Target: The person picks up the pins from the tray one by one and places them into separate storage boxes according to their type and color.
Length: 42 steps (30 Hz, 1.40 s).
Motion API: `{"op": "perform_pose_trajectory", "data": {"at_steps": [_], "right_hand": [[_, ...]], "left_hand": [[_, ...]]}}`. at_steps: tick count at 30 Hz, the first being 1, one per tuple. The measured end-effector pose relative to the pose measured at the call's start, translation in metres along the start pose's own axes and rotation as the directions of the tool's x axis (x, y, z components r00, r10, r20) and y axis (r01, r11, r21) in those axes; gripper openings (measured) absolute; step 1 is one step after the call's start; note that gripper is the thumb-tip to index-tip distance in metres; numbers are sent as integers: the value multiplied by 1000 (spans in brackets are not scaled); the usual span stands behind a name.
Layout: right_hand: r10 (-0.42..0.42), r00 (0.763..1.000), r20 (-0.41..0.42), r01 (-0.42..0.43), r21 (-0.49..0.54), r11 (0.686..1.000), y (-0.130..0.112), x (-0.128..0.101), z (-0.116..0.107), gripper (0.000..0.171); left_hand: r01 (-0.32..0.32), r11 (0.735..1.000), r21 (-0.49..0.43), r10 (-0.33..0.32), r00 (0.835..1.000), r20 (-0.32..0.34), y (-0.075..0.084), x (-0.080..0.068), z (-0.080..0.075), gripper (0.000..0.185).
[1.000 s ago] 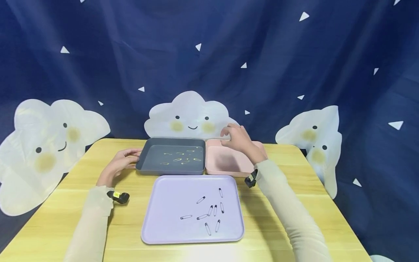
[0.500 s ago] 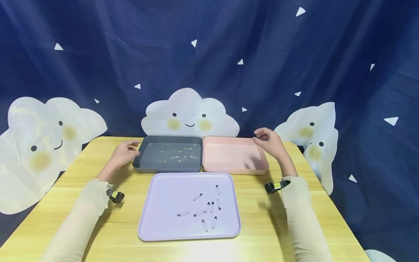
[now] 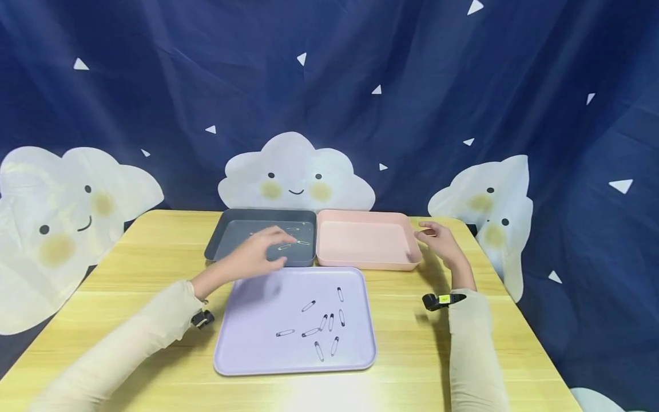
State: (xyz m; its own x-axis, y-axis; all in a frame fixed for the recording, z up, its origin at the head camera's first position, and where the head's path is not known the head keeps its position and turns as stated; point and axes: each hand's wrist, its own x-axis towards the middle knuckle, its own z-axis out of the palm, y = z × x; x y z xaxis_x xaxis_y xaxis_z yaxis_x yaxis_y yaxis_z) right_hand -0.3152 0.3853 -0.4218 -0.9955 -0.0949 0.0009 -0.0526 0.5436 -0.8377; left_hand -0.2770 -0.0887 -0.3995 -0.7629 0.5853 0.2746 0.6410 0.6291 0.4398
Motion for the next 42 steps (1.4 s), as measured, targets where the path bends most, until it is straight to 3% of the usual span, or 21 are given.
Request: {"op": "perform_pose_trajectory", "data": {"at_steps": [3,6,10,14,26,42], "right_hand": [[24,999,37,-27,88,996,9,-1,-1,57],[39,995,97,-55,169,984,16,-1,-3,57],[75,983,170,-113,225,968,22,-1,-2,56],[109,973,206,-160,250,955,27,0,-1,55],[138,969,205,-186,239,953,31,4,3,54],[109,970,217,-173,304,937,28,5,4,57]], "left_hand": [[-59,997,51,54,994,100,12,0,15,45],[-131,985,108,109,976,189,18,-2,27,44],[-207,964,169,157,950,269,23,-6,38,43],[-233,950,207,160,935,316,27,-7,46,43],[-291,915,280,196,926,322,30,-4,57,33],[-283,912,298,180,927,329,28,0,63,26]]}}
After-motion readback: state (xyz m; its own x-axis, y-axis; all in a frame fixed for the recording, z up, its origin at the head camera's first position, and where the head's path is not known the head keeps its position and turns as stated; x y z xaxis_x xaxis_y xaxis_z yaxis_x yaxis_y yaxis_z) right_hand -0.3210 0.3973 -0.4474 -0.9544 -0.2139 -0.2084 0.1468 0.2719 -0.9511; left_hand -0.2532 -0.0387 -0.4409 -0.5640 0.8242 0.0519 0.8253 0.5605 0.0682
